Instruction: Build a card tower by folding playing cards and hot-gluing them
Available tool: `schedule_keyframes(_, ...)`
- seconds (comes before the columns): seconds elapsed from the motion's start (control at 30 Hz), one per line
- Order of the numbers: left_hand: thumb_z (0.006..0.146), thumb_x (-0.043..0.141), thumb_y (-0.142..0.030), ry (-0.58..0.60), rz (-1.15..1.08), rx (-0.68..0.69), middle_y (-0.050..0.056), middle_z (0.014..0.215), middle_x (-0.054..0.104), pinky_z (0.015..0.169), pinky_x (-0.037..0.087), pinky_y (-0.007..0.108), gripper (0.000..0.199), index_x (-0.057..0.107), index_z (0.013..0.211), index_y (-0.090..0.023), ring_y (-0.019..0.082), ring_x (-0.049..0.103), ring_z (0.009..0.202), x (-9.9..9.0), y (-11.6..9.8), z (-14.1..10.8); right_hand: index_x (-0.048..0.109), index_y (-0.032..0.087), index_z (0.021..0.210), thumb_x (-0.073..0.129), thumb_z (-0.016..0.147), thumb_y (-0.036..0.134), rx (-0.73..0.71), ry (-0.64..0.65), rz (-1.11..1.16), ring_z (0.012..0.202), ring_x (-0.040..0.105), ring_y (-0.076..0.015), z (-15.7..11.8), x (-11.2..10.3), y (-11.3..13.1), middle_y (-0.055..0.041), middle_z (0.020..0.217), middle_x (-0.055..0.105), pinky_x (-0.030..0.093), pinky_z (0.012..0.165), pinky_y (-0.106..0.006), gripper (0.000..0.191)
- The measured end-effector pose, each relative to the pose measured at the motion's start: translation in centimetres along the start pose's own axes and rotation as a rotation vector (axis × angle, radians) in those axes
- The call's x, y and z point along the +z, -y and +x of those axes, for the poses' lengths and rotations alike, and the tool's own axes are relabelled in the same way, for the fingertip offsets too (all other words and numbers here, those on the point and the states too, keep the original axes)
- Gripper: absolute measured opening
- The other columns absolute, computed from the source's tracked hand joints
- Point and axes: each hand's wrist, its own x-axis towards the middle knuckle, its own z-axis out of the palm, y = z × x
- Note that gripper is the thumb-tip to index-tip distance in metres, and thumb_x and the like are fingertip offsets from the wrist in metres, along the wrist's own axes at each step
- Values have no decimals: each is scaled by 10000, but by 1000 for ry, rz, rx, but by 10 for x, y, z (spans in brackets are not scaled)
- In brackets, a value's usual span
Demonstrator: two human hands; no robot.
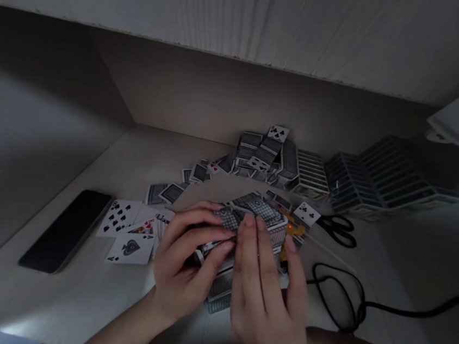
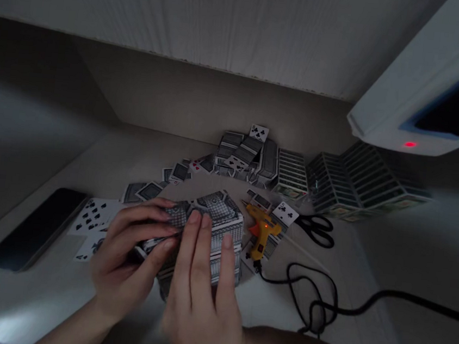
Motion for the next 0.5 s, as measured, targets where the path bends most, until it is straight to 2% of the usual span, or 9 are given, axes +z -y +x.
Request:
schedule_keyframes(0.1, 822, 657, -71, 12, 13, 19, 33, 1016, 629, 948, 555, 434, 231, 697, 997, -218, 211, 630, 1038, 0, -1, 0, 684, 88, 1133, 374, 911, 131, 8, 6, 3, 1253, 563, -288, -1, -1, 0, -149, 1276, 667, 356, 1118, -526, 384)
schedule_keyframes(0.2, 841, 633, -80, 39, 19, 51, 44, 1060, 621, 945, 555, 462, 271, 693, 1057, -232, 224, 623, 1060, 0, 0, 1, 680, 71, 1129, 418, 887, 99, 22, -2, 32, 1267, 555, -303, 0, -1, -1, -169, 1288, 656, 369, 1107, -543, 358)
schedule_keyframes(0.5, 832, 611, -69, 79, 42, 78, 52, 1089, 621, 960, 539, 452, 245, 676, 1017, -215, 212, 625, 1043, -2, 2, 2, 667, 38, 1107, 384, 889, 59, 83, -3, 88, 1247, 580, -328, 3, 0, 3, -209, 1285, 646, 384, 1083, -559, 358)
